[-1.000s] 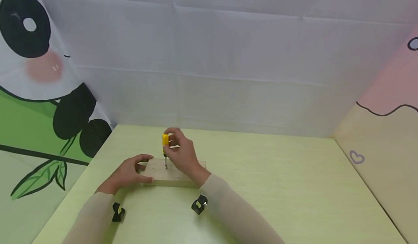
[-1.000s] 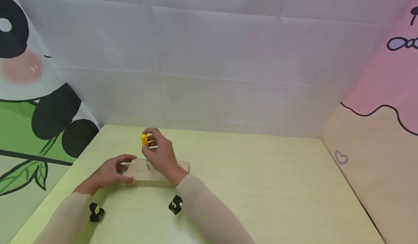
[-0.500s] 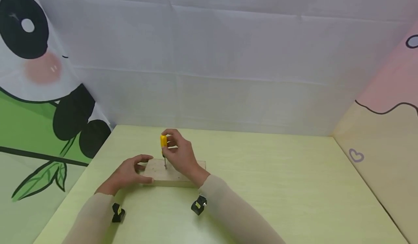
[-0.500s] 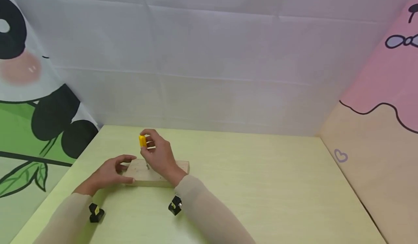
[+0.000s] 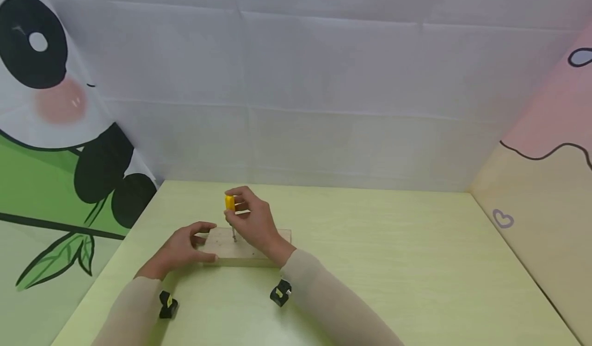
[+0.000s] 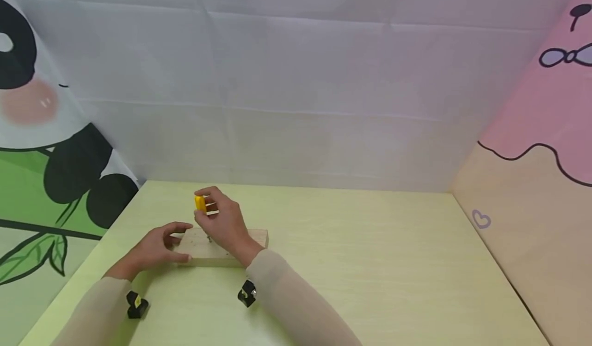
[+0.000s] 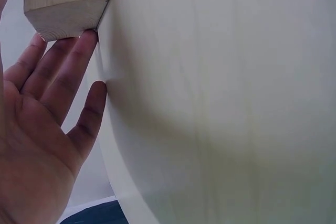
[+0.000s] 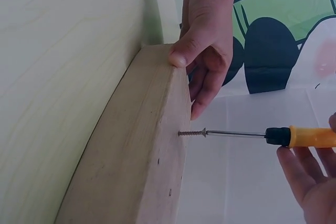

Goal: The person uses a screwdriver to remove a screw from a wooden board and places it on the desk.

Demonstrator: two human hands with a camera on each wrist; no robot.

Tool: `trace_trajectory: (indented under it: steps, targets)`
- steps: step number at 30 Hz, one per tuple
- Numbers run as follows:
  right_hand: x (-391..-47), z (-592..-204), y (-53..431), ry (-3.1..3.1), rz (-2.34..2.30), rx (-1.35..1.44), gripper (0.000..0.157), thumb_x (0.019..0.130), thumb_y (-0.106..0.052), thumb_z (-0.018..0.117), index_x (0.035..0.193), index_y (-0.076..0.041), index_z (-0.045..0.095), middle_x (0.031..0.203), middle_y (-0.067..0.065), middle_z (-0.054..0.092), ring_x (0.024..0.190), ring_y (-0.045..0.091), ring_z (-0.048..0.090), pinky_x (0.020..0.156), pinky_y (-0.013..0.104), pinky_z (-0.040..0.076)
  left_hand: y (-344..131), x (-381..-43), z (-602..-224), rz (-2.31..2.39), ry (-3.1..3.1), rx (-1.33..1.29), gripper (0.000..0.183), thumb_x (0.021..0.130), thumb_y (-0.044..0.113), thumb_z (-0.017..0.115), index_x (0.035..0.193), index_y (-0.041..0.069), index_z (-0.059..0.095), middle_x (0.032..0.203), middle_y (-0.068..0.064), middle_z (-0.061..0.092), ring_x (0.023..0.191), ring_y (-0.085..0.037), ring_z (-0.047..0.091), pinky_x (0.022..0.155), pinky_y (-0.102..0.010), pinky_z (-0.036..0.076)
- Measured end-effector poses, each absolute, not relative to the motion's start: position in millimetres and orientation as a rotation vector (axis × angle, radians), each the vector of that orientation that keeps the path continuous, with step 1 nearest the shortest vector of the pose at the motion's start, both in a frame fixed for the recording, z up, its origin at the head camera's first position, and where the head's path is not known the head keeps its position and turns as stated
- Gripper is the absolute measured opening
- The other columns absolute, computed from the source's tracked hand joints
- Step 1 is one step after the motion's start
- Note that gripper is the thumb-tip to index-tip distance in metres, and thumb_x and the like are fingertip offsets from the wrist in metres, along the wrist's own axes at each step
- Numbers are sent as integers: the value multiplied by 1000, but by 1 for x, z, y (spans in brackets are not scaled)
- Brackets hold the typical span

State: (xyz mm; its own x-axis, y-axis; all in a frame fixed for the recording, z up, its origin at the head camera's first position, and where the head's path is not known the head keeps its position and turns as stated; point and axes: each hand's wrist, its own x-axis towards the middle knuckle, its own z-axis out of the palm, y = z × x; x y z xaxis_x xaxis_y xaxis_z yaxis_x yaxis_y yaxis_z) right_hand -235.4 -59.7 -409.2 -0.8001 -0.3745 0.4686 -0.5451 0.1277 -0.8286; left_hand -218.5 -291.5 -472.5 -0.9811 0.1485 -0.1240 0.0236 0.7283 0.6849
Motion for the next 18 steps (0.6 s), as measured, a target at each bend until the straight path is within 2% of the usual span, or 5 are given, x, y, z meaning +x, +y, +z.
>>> trace_trajectory:
  steps: [4, 9, 18]
  targets:
    - [-234, -406, -60, -2250, 1732, 898, 31, 92, -18, 66, 122, -17, 56, 104, 7, 69, 88, 13, 70, 69, 14, 54, -291, -219, -473, 1096, 2759, 143, 83, 66, 42, 87, 136, 14, 50, 138, -16, 52, 116, -36, 59, 92, -49, 53]
    - [-237, -404, -60, -2291, 1745, 876, 28, 92, -17, 65, 119, -18, 59, 104, 7, 72, 86, 10, 69, 65, 14, 55, -291, -218, -473, 1110, 2749, 134, 85, 66, 42, 87, 136, 14, 50, 138, -16, 52, 116, -36, 59, 90, -48, 54]
    - [-238, -400, -60, -2321, 1755, 919, 27, 93, -12, 62, 119, -20, 60, 113, 5, 65, 91, 11, 69, 69, 15, 55, -292, -219, -475, 1103, 2749, 123, 85, 66, 43, 87, 137, 15, 49, 139, -16, 51, 117, -37, 58, 89, -47, 54]
